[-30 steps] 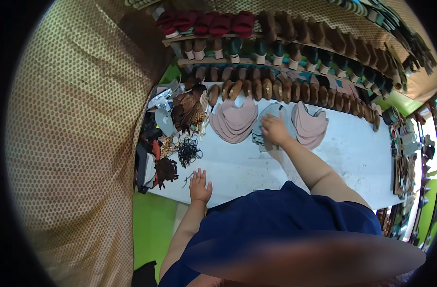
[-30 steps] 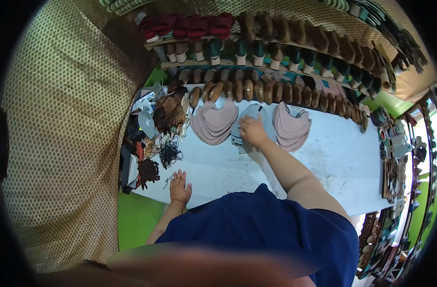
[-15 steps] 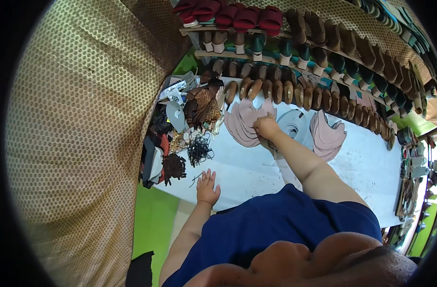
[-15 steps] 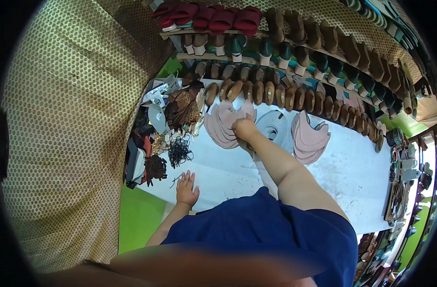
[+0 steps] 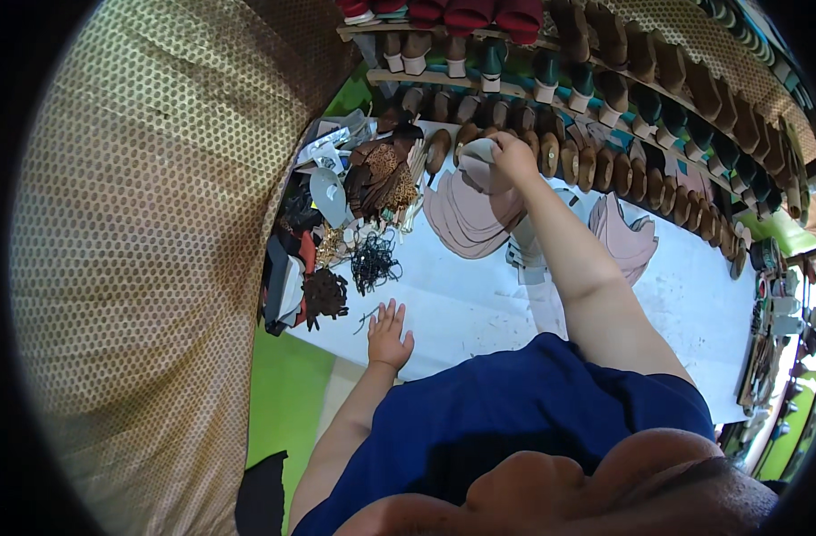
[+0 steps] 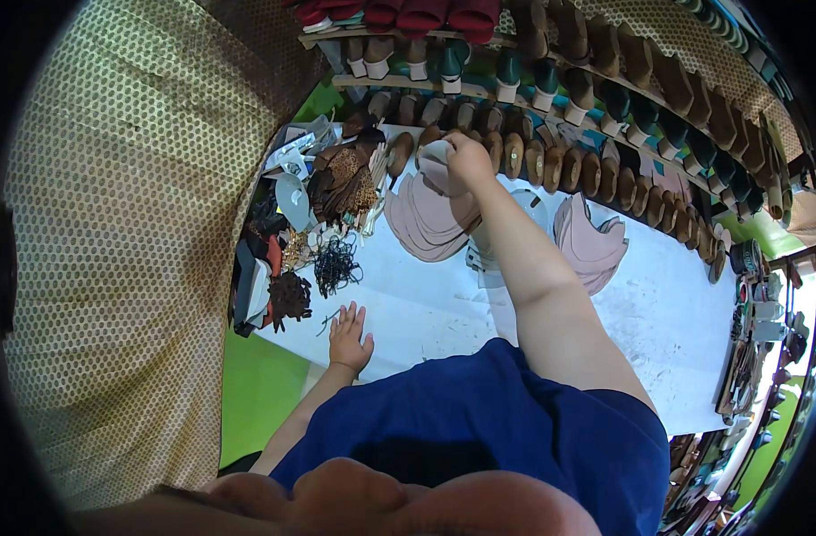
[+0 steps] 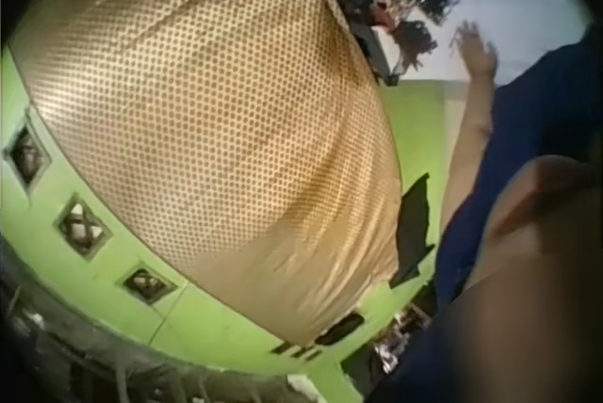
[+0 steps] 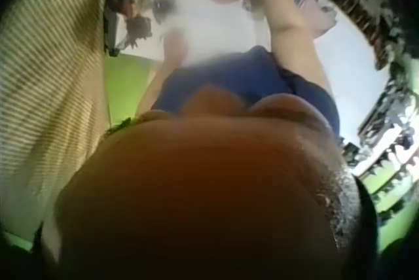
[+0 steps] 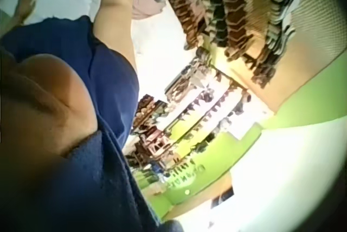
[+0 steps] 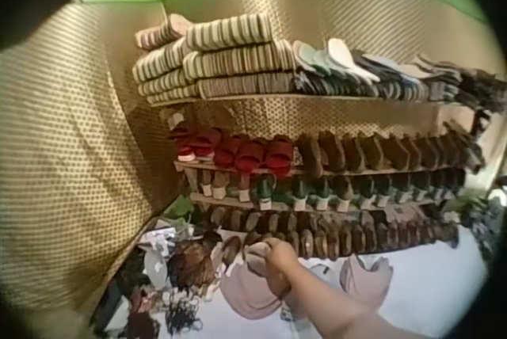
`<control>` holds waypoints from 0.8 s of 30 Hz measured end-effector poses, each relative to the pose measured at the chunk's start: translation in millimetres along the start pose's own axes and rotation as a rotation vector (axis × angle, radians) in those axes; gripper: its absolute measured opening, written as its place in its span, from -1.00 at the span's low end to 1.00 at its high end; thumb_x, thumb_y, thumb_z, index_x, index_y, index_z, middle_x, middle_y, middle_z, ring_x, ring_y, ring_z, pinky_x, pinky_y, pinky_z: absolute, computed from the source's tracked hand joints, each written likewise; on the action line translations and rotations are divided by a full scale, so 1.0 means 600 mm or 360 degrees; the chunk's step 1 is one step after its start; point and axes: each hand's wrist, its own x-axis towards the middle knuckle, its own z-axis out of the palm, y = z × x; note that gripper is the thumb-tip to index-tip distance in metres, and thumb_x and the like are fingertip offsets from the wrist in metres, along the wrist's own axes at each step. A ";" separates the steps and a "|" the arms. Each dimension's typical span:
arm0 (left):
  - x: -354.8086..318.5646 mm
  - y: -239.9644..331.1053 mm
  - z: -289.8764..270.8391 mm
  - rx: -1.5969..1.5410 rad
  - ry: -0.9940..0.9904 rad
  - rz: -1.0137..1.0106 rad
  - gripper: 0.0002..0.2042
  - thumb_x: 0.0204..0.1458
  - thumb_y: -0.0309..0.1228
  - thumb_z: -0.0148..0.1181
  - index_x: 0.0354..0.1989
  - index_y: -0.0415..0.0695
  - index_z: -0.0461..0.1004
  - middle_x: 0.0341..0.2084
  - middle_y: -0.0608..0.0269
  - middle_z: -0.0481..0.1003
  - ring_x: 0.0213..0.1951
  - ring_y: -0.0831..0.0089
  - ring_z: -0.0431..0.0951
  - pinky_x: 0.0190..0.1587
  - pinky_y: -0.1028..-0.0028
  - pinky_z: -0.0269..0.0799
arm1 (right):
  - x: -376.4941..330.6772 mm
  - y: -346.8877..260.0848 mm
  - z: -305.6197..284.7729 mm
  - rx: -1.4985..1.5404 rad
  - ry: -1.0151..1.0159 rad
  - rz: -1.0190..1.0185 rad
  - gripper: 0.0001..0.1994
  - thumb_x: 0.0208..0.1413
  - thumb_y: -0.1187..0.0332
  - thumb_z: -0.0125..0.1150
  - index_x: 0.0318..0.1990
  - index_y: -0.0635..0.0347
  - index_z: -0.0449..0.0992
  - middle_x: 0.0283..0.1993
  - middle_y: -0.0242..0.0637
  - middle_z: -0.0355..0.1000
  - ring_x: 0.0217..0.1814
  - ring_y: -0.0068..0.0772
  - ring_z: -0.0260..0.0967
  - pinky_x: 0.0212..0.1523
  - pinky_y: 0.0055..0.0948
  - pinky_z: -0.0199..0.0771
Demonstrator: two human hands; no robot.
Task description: Organizing and preparing shoe upper components on a manufacturing workbench.
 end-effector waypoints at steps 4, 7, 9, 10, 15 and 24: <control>-0.001 0.000 0.000 0.0027 0.0000 0.0011 -0.33 0.05 -0.26 0.13 0.41 0.00 0.20 0.46 0.10 0.07 0.48 0.03 0.01 0.46 0.03 -0.13 | -0.007 -0.032 -0.010 0.0083 -0.0151 0.0056 -0.75 0.18 0.30 0.15 -0.04 0.12 0.59 -0.14 -0.01 0.57 -0.07 0.05 0.53 -0.01 -0.17 0.47; -0.001 0.002 -0.004 0.0009 0.0020 0.0009 -0.34 0.04 -0.26 0.13 0.41 0.00 0.21 0.46 0.11 0.08 0.47 0.03 0.02 0.45 0.03 -0.12 | -0.027 -0.058 -0.018 0.0133 -0.0181 0.0029 -0.75 0.18 0.29 0.16 -0.04 0.11 0.59 -0.14 -0.03 0.57 -0.08 0.01 0.54 -0.01 -0.20 0.48; 0.000 0.000 -0.002 0.0016 0.0051 0.0026 -0.34 0.04 -0.27 0.13 0.41 0.01 0.21 0.46 0.12 0.08 0.47 0.04 0.02 0.45 0.03 -0.12 | -0.044 -0.076 -0.023 0.0159 -0.0157 0.0023 -0.75 0.18 0.29 0.18 -0.04 0.11 0.60 -0.14 -0.05 0.58 -0.08 -0.01 0.54 -0.01 -0.22 0.48; 0.001 0.000 -0.001 -0.0004 0.0063 0.0029 -0.34 0.04 -0.28 0.13 0.41 0.02 0.21 0.46 0.12 0.08 0.47 0.05 0.02 0.45 0.04 -0.13 | -0.052 -0.083 -0.026 0.0202 -0.0146 0.0007 -0.75 0.18 0.29 0.19 -0.03 0.11 0.59 -0.15 -0.06 0.58 -0.10 -0.04 0.55 -0.02 -0.25 0.48; -0.003 0.001 0.002 0.0032 0.0061 0.0013 -0.34 0.05 -0.25 0.13 0.41 0.04 0.21 0.46 0.17 0.09 0.48 0.10 0.01 0.47 0.07 -0.15 | -0.098 -0.141 -0.057 0.0346 -0.0164 -0.0126 -0.75 0.18 0.27 0.19 -0.05 0.11 0.59 -0.22 -0.06 0.58 -0.18 -0.02 0.55 -0.11 -0.24 0.51; -0.007 0.002 0.001 0.0000 0.0118 0.0050 -0.35 0.07 -0.26 0.12 0.41 0.02 0.21 0.46 0.13 0.09 0.48 0.07 0.01 0.46 0.06 -0.14 | -0.129 -0.216 -0.140 0.0411 -0.0117 -0.0147 -0.78 0.24 0.32 0.19 -0.05 0.20 0.59 -0.21 -0.22 0.59 -0.18 -0.38 0.53 -0.09 -0.40 0.48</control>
